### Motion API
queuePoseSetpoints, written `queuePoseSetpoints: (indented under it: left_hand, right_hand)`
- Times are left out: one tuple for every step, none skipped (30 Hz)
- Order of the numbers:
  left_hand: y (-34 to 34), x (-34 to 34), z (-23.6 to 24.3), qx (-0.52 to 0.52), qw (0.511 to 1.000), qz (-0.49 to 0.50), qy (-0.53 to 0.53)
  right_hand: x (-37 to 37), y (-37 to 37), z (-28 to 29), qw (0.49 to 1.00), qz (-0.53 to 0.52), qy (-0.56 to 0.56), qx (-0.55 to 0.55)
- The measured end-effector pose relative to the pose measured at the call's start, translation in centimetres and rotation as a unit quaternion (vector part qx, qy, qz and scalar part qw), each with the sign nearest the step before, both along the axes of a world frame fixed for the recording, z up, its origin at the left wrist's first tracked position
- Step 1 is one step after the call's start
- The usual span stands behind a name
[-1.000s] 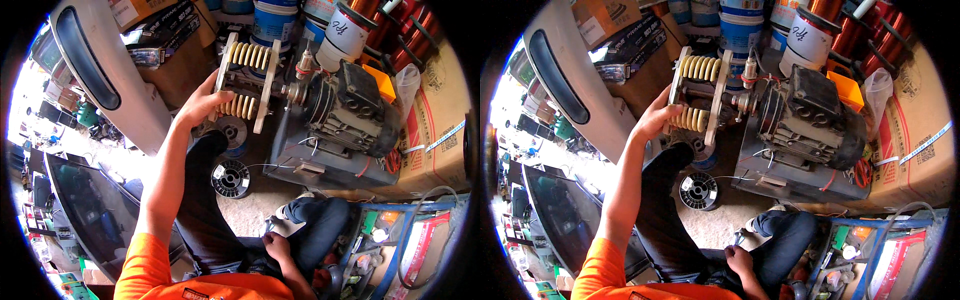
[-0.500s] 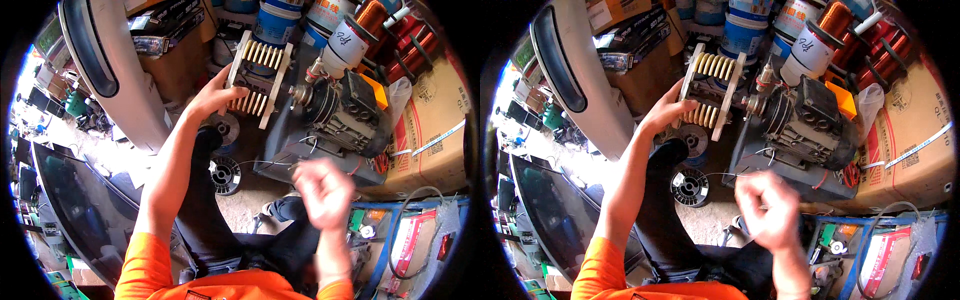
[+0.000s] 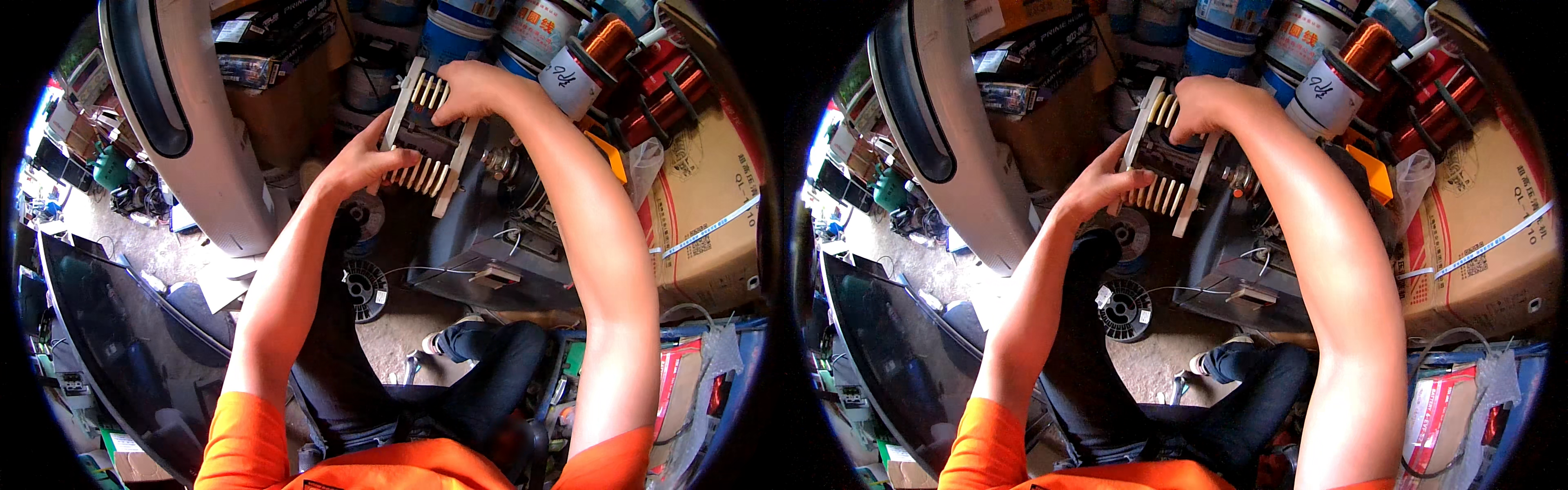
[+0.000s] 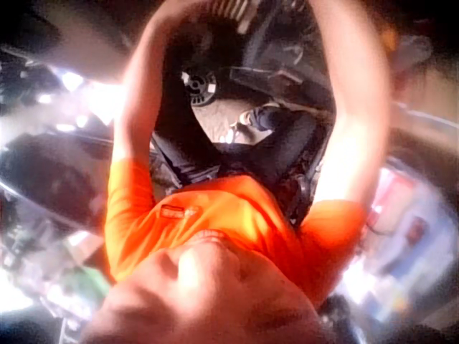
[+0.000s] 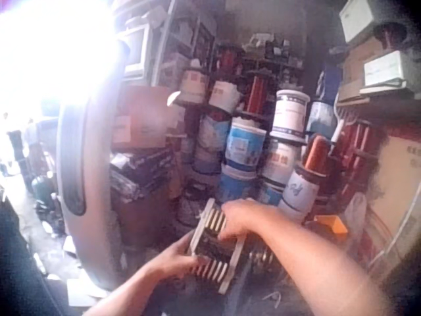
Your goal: The person operates a motorized coil winding machine to wrap red wire around a wooden bobbin. They guide the wire with their hands to ensure even distribution across the bobbin's slots while the machine rotates. The person periodically stops the machine to adjust the wire placement and then resumes winding.
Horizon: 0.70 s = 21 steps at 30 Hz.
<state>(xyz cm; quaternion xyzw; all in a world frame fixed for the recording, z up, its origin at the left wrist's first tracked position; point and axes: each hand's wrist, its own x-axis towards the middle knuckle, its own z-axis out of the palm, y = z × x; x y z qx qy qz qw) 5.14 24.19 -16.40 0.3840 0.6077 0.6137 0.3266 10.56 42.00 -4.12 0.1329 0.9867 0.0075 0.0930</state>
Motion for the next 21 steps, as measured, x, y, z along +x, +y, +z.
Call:
queuePoseSetpoints:
  left_hand:
    - [-0.1,0.1,0.2,-0.006,1.000,-0.005,-0.006]
    - [-0.2,0.3,0.6,-0.011,1.000,-0.010,-0.012]
    - [-0.4,0.5,1.0,-0.017,1.000,-0.013,-0.018]
    - [-0.2,0.4,0.6,-0.001,1.000,-0.011,-0.015]
    - [0.2,0.2,-0.2,0.016,1.000,-0.009,-0.013]
    - [0.3,0.1,-0.4,0.032,0.999,-0.005,-0.009]
    - [0.3,-0.1,-0.6,0.029,1.000,-0.002,-0.009]
    - [0.2,-0.2,-0.7,0.026,1.000,0.000,-0.009]
    - [0.2,-0.2,-0.7,0.024,1.000,0.002,-0.010]
    - [0.1,-0.2,-0.6,0.011,1.000,-0.002,-0.014]
    - [-0.1,-0.2,-0.5,-0.003,1.000,-0.006,-0.017]
    - [-0.1,-0.2,-0.2,-0.016,1.000,-0.012,-0.021]
    - [-0.2,-0.1,0.1,-0.024,0.999,-0.018,-0.026]
    - [-0.3,0.1,0.5,-0.031,0.999,-0.023,-0.031]
    - [-0.3,0.2,0.8,-0.039,0.998,-0.028,-0.035]
    - [-0.3,0.2,0.7,-0.027,0.999,-0.025,-0.034]
    - [-0.2,0.1,0.5,-0.015,0.999,-0.023,-0.033]
    - [-0.2,0.1,0.3,-0.003,0.999,-0.019,-0.030]
    - [-0.1,0.0,0.0,0.013,0.999,-0.016,-0.030]
    - [0.1,-0.2,-0.5,0.028,0.999,-0.012,-0.029]
    - [0.2,-0.1,-0.5,0.044,0.998,-0.011,-0.031]
  right_hand:
    - [-0.3,0.4,0.0,1.000,0.001,-0.008,-0.017]
    - [-0.4,0.8,0.0,0.999,0.002,-0.015,-0.033]
    - [-0.5,1.1,0.0,0.998,0.005,-0.023,-0.050]
    - [-0.5,1.3,0.2,0.999,0.018,-0.021,-0.042]
    - [-0.5,1.4,0.1,0.999,0.015,-0.017,-0.045]
    - [-0.6,1.4,-0.1,0.999,0.014,-0.011,-0.049]
    - [-0.6,1.4,-0.2,0.999,0.012,-0.005,-0.053]
    - [-0.5,1.3,-0.3,0.998,0.013,0.007,-0.053]
    - [-0.3,1.2,-0.4,0.998,0.012,0.019,-0.053]
    - [-0.2,1.1,-0.5,0.998,0.012,0.030,-0.054]
    - [-0.1,1.1,-0.6,0.998,0.014,0.034,-0.049]
    - [0.0,1.2,-0.6,0.998,0.014,0.038,-0.044]
    - [0.1,1.3,-0.6,0.998,0.014,0.042,-0.040]
    - [0.3,1.3,-0.6,0.998,0.017,0.045,-0.035]
    - [0.3,1.2,-0.5,0.998,0.021,0.050,-0.030]
    - [0.3,1.2,-0.5,0.998,0.025,0.053,-0.026]
    - [0.2,1.2,-0.4,0.998,0.023,0.047,-0.026]
    - [0.2,1.1,-0.3,0.999,0.022,0.041,-0.028]
    - [0.1,1.0,-0.3,0.999,0.021,0.036,-0.029]
    - [0.1,0.9,-0.3,0.999,0.018,0.037,-0.031]
    - [0.3,0.9,-0.3,0.999,0.013,0.036,-0.033]
